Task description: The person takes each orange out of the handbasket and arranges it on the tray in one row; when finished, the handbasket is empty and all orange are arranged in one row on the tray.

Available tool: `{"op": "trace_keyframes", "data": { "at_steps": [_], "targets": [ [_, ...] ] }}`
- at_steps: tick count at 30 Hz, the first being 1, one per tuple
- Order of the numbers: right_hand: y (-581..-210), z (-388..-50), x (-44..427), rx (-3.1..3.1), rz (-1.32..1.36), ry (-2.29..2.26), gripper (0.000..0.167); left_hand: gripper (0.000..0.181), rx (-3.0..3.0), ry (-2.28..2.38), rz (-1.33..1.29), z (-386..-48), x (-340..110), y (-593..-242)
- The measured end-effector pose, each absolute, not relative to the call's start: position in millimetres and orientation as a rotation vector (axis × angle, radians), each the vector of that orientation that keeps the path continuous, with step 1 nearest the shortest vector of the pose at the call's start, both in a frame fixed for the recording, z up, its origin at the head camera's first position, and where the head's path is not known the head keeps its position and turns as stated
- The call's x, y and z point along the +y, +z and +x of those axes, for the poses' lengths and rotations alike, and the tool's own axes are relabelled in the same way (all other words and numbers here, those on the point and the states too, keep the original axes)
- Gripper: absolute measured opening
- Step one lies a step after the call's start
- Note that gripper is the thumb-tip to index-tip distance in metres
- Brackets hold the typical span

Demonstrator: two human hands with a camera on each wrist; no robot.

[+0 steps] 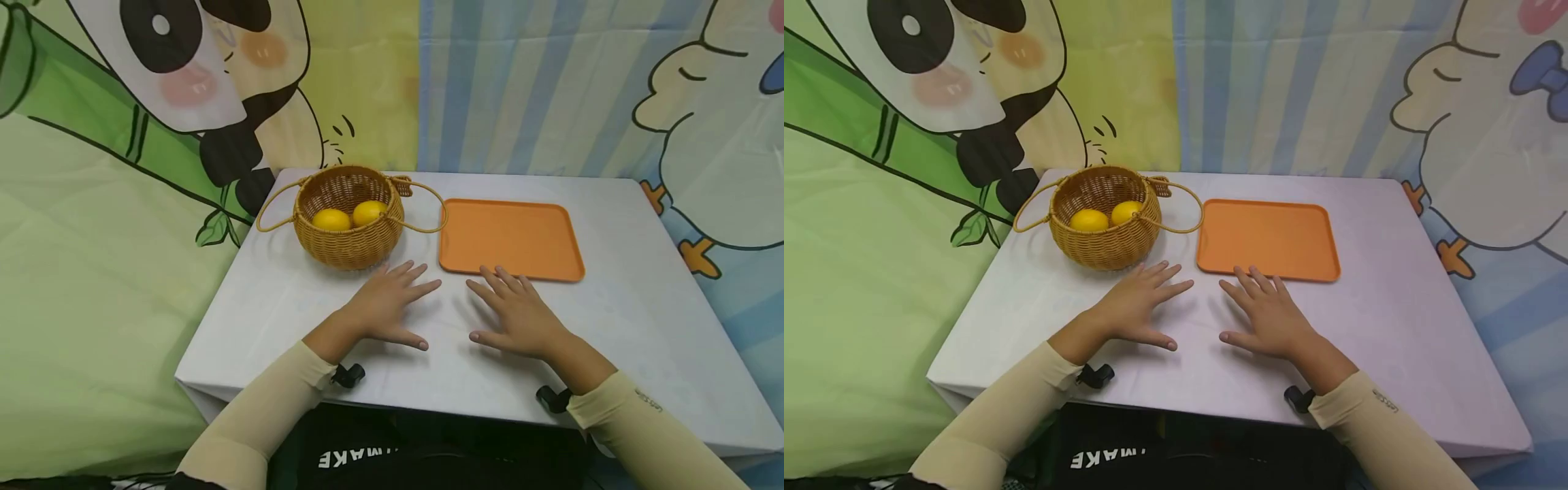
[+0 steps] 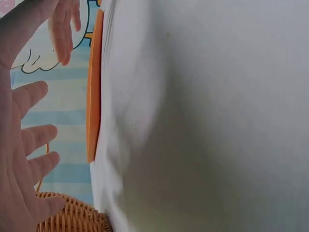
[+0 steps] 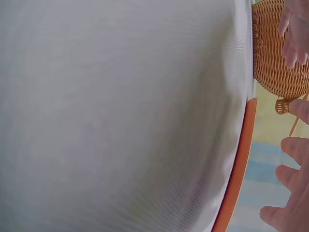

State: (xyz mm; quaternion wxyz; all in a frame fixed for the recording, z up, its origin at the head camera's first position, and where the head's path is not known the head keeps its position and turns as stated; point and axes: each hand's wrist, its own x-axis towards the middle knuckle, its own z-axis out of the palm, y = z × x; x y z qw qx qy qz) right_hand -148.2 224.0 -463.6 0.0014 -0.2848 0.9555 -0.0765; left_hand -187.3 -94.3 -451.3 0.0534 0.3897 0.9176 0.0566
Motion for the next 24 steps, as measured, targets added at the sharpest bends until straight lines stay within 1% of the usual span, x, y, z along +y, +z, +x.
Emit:
{"op": "trace_keyframes", "data": {
  "at_steps": [5, 10, 17, 21, 24],
  "targets": [
    [-462.2, -151.0, 221.3, 2.993, -0.899, -0.238, 0.098, 0.114, 2.798, 0.264, 1.268, -192.1, -105.2, -437.0],
    [-460.2, -152.6, 222.2, 2.995, -0.878, -0.232, 0.098, 0.111, 2.804, 0.339, 1.375, -200.8, -112.7, -408.3],
    [-457.9, -156.3, 223.2, 2.997, -0.894, -0.278, 0.098, 0.11, 2.851, 0.375, 1.435, -216.6, -129.5, -371.3],
    [-457.1, -157.9, 224.9, 3.012, -0.91, -0.285, 0.098, 0.106, 2.914, 0.389, 1.418, -236.6, -145.1, -357.0],
    [-456.8, -159.1, 227.0, 3.022, -0.903, -0.289, 0.097, 0.101, 2.951, 0.362, 1.316, -254.5, -158.8, -347.8]
  ]
}}
